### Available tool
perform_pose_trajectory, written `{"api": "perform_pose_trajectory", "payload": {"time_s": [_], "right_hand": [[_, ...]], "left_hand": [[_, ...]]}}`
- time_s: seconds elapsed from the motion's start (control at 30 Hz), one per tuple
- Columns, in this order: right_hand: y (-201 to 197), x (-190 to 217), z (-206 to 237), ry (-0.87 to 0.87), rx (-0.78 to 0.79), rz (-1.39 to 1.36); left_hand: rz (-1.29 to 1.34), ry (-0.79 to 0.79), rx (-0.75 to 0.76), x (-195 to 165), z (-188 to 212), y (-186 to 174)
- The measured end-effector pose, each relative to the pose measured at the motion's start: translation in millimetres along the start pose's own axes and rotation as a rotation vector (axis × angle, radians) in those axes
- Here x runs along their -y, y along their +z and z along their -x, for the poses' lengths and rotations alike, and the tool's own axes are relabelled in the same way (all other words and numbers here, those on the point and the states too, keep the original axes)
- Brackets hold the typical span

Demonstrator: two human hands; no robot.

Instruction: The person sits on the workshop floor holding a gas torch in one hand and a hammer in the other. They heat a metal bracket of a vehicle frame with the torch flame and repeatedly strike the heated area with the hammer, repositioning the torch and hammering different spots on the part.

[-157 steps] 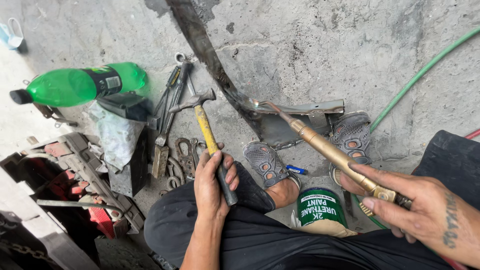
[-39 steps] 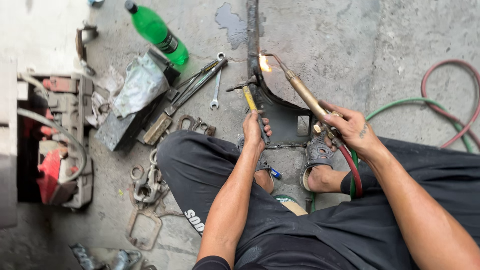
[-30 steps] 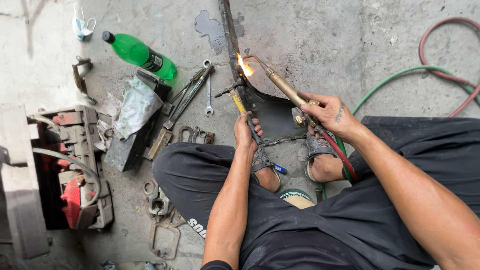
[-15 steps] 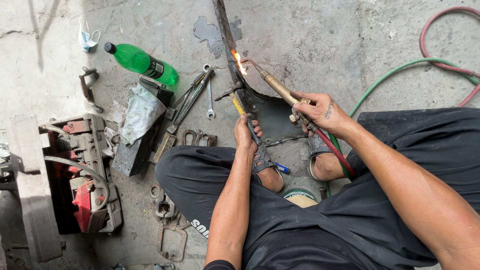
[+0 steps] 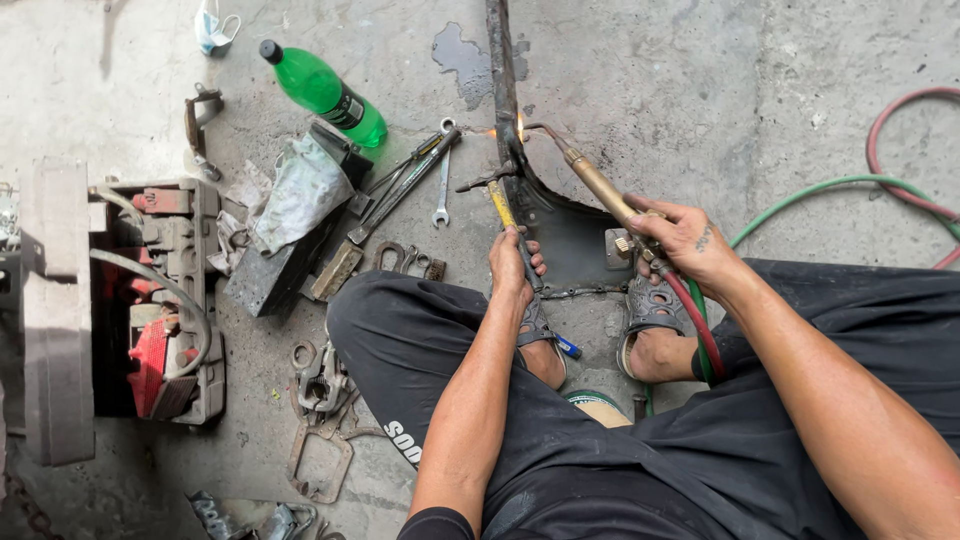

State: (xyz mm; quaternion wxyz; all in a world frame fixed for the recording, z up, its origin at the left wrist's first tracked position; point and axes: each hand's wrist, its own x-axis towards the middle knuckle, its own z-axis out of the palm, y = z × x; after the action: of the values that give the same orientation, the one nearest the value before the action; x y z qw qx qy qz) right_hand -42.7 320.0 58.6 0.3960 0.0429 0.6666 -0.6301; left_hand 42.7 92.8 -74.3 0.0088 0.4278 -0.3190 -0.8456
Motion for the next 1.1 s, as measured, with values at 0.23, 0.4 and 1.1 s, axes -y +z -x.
{"api": "perform_pose_trajectory", "payload": {"time_s": [0.23, 0.4, 1.1], "right_hand": [[-6, -1, -3, 0.046, 0.007, -0.045], [0, 0, -5, 0.026, 0.012, 0.008], [7, 2, 0, 0.004, -0.028, 0.121]], "left_hand": [[0.021, 0.016, 0.001, -3, 1, 4], [0.017, 0.018, -0.003, -6, 1, 6], [0.0, 0.025, -0.008, -3, -1, 6]]}}
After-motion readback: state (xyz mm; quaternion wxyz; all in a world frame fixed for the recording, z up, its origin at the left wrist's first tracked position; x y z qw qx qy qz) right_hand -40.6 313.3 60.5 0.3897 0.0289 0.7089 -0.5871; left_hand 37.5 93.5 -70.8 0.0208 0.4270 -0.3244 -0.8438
